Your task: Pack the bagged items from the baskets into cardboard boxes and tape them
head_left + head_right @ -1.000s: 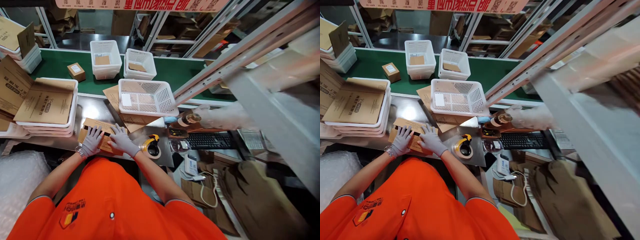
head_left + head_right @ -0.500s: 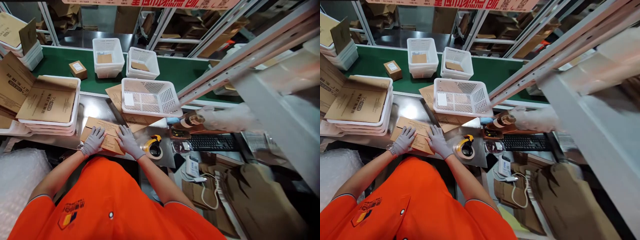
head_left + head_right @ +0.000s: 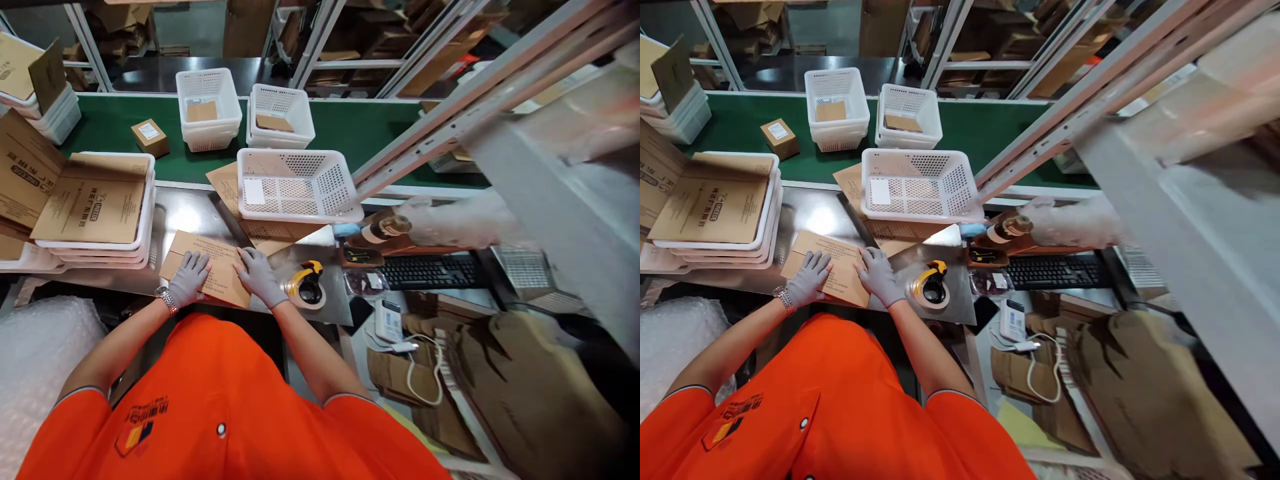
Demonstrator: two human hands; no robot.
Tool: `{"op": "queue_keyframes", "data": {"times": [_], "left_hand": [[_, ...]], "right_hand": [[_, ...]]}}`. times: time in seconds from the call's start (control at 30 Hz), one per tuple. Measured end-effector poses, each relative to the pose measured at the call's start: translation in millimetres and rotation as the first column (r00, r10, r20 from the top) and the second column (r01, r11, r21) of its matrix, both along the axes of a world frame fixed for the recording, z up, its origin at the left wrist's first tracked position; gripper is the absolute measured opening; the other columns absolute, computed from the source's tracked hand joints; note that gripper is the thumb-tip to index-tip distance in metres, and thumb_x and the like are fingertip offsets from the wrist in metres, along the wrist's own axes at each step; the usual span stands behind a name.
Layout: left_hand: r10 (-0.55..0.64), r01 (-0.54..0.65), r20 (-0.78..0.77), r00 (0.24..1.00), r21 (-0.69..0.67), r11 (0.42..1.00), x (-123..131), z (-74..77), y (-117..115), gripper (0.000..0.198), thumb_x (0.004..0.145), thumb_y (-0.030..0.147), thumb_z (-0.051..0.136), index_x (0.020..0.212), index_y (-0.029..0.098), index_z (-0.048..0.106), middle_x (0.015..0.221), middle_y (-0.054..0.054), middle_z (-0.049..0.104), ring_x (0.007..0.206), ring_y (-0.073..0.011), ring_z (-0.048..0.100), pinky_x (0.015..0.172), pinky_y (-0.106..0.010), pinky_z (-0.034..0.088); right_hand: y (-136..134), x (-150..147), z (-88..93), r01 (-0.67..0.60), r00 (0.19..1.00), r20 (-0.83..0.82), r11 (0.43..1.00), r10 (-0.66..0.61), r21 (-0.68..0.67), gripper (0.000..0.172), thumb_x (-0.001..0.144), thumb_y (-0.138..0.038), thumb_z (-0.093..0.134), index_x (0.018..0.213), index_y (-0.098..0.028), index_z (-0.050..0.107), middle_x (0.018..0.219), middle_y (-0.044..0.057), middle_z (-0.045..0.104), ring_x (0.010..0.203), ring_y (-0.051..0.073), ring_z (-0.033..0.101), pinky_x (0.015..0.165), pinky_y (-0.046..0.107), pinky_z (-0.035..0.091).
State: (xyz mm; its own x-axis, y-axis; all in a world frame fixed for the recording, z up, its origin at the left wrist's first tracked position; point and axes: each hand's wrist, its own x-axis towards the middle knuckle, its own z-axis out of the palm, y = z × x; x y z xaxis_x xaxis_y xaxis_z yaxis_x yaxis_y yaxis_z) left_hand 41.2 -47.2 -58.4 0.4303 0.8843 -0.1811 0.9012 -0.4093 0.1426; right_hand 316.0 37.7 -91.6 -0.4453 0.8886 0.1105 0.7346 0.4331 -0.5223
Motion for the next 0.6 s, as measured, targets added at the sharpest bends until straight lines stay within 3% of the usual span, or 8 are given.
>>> {"op": "queue_keyframes", "data": {"times": [0.17, 0.23, 0.3, 0.37, 0.43, 0.6], "left_hand": [[-0.077, 0.078, 0.039, 0.996, -0.027, 0.997, 27, -1.2, -2, 0.105, 0.081, 0.052, 0.097, 0.167, 0.01, 0.056, 0.183, -0.029, 0.041, 0.174, -0.0517, 0.032, 0.143, -0.072, 0.017], [-0.083, 0.084, 0.048, 0.995, -0.036, 0.996, 36, -1.3, -2, 0.108, 0.079, 0.052, 0.099, 0.167, 0.009, 0.056, 0.183, -0.029, 0.042, 0.173, -0.0524, 0.032, 0.143, -0.072, 0.017], [-0.075, 0.077, 0.05, 0.996, -0.04, 0.996, 42, 0.0, -2, 0.108, 0.078, 0.052, 0.099, 0.167, 0.009, 0.056, 0.182, -0.029, 0.043, 0.173, -0.0524, 0.033, 0.143, -0.071, 0.017], [-0.065, 0.067, 0.039, 0.997, -0.042, 0.997, 45, 2.6, -2, 0.107, 0.078, 0.051, 0.098, 0.167, 0.01, 0.056, 0.182, -0.029, 0.043, 0.173, -0.0522, 0.034, 0.143, -0.071, 0.018], [-0.062, 0.063, 0.016, 0.998, -0.048, 0.997, 47, 6.0, -3, 0.106, 0.078, 0.05, 0.097, 0.167, 0.009, 0.056, 0.181, -0.03, 0.044, 0.172, -0.0527, 0.034, 0.142, -0.071, 0.018], [-0.004, 0.002, -0.034, 0.999, -0.043, 0.999, 60, 11.4, -12, 0.1, 0.083, 0.044, 0.091, 0.169, 0.009, 0.055, 0.182, -0.033, 0.04, 0.171, -0.0549, 0.035, 0.14, -0.075, 0.019]], "right_hand": [[-26, 60, -27.8, 0.091, 0.99, -0.109, 0.996, -0.092, -0.015, 0.057, 0.107, -0.045, 0.06, 0.155, -0.016, 0.068, 0.145, 0.02, 0.071, 0.134, 0.036, 0.065, 0.121, 0.054, 0.054], [-29, 92, -42.7, 0.206, 0.967, -0.146, 0.977, -0.211, -0.045, 0.06, 0.108, -0.048, 0.055, 0.157, -0.015, 0.066, 0.142, 0.021, 0.072, 0.133, 0.036, 0.067, 0.12, 0.056, 0.054], [-26, 120, -56.5, 0.432, 0.894, -0.085, 0.897, -0.439, -0.089, 0.065, 0.108, -0.047, 0.053, 0.161, -0.011, 0.06, 0.143, 0.025, 0.071, 0.134, 0.038, 0.067, 0.119, 0.057, 0.054], [-20, 141, -67.6, 0.618, 0.786, 0.085, 0.775, -0.612, -0.134, 0.076, 0.105, -0.046, 0.057, 0.168, -0.005, 0.049, 0.146, 0.03, 0.068, 0.135, 0.042, 0.067, 0.117, 0.058, 0.055], [-15, 151, -75.4, 0.679, 0.731, 0.238, 0.714, -0.639, -0.17, 0.091, 0.101, -0.046, 0.064, 0.174, 0.002, 0.038, 0.149, 0.036, 0.063, 0.132, 0.045, 0.07, 0.112, 0.057, 0.058], [-10, 146, -84.4, 0.704, 0.69, 0.36, 0.697, -0.628, -0.134, 0.112, 0.099, -0.047, 0.074, 0.182, 0.003, 0.019, 0.152, 0.043, 0.055, 0.114, 0.045, 0.077, 0.098, 0.055, 0.063]]}}
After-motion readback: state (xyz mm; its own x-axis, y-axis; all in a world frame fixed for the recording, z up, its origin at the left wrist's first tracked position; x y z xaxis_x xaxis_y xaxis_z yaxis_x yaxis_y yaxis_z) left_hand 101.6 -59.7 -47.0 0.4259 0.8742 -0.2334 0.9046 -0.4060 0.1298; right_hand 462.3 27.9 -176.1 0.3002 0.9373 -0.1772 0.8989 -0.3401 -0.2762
